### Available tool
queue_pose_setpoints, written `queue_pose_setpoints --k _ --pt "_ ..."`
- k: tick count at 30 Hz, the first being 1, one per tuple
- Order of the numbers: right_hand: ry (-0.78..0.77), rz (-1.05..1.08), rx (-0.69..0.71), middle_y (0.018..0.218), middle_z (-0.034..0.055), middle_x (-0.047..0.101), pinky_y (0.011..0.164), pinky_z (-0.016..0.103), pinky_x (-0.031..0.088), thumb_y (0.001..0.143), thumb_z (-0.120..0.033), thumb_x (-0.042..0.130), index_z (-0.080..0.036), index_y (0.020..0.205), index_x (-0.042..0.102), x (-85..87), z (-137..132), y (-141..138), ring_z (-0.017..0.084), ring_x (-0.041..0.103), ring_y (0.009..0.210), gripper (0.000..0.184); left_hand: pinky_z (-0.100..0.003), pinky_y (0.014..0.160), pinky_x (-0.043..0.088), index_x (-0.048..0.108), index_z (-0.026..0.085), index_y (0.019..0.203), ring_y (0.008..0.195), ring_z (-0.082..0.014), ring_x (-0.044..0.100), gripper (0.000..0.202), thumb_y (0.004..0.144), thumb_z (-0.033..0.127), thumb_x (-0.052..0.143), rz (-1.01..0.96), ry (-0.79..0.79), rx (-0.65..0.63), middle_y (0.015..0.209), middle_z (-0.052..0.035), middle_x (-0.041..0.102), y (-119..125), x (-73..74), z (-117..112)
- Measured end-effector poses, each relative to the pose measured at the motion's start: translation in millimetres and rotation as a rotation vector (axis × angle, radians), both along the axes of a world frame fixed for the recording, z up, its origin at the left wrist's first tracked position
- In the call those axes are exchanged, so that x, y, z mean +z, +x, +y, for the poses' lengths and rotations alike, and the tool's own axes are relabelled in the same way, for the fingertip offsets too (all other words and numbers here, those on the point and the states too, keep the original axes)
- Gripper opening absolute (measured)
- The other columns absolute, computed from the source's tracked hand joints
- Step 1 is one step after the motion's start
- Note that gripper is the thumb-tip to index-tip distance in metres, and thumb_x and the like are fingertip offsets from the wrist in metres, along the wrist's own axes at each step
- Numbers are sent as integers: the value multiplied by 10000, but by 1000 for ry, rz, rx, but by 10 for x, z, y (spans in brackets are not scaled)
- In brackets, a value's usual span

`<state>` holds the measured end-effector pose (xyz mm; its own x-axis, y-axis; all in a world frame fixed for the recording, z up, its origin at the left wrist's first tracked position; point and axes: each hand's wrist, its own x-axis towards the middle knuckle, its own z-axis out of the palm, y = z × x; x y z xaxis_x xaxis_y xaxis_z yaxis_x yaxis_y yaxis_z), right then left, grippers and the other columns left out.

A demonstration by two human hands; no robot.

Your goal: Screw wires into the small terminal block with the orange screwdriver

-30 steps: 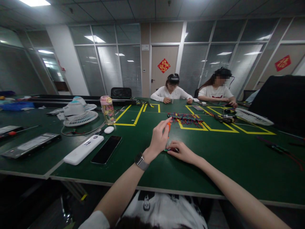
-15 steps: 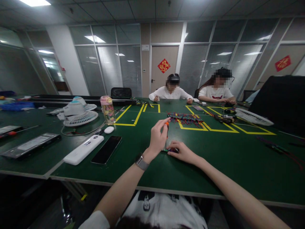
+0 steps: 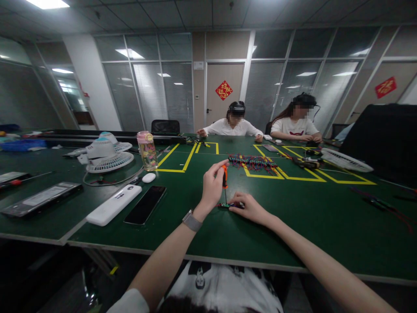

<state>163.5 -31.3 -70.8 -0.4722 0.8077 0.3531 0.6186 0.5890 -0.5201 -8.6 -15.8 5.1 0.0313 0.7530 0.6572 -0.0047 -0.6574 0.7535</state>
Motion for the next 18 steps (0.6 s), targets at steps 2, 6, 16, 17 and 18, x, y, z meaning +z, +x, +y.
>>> queue_pose_setpoints --k 2,6,16,17,18 --pt "5 -3 -6 821 47 614 676 277 469 835 -295 631 -187 931 730 3 -2 -1 165 592 731 175 -301 865 497 663 167 1085 961 -174 639 270 897 190 470 7 -5 2 1040 -81 690 1 -1 0" --pt "12 -7 -20 824 47 610 675 275 468 835 -289 628 -186 930 731 -5 3 -6 162 587 730 174 -273 785 508 687 172 1028 871 -157 638 226 869 213 533 71 28 43 1010 -75 673 -21 18 5" --pt "43 10 -71 798 48 595 664 280 465 836 -278 619 -180 915 734 -60 46 -27 163 575 714 171 -285 821 511 676 170 1067 920 -167 645 247 876 203 523 45 5 -5 1039 -81 683 -48 17 77" --pt "46 9 -82 796 48 596 671 282 466 836 -279 618 -180 912 735 -62 53 -30 164 574 715 170 -278 805 513 686 176 1043 894 -161 644 229 862 210 550 53 15 15 1024 -76 676 -54 18 77" --pt "49 9 -90 796 49 597 676 285 467 837 -279 618 -182 911 735 -62 59 -33 164 573 715 169 -272 792 514 694 182 1022 875 -156 640 214 850 217 572 66 24 37 1015 -71 666 -59 20 76"
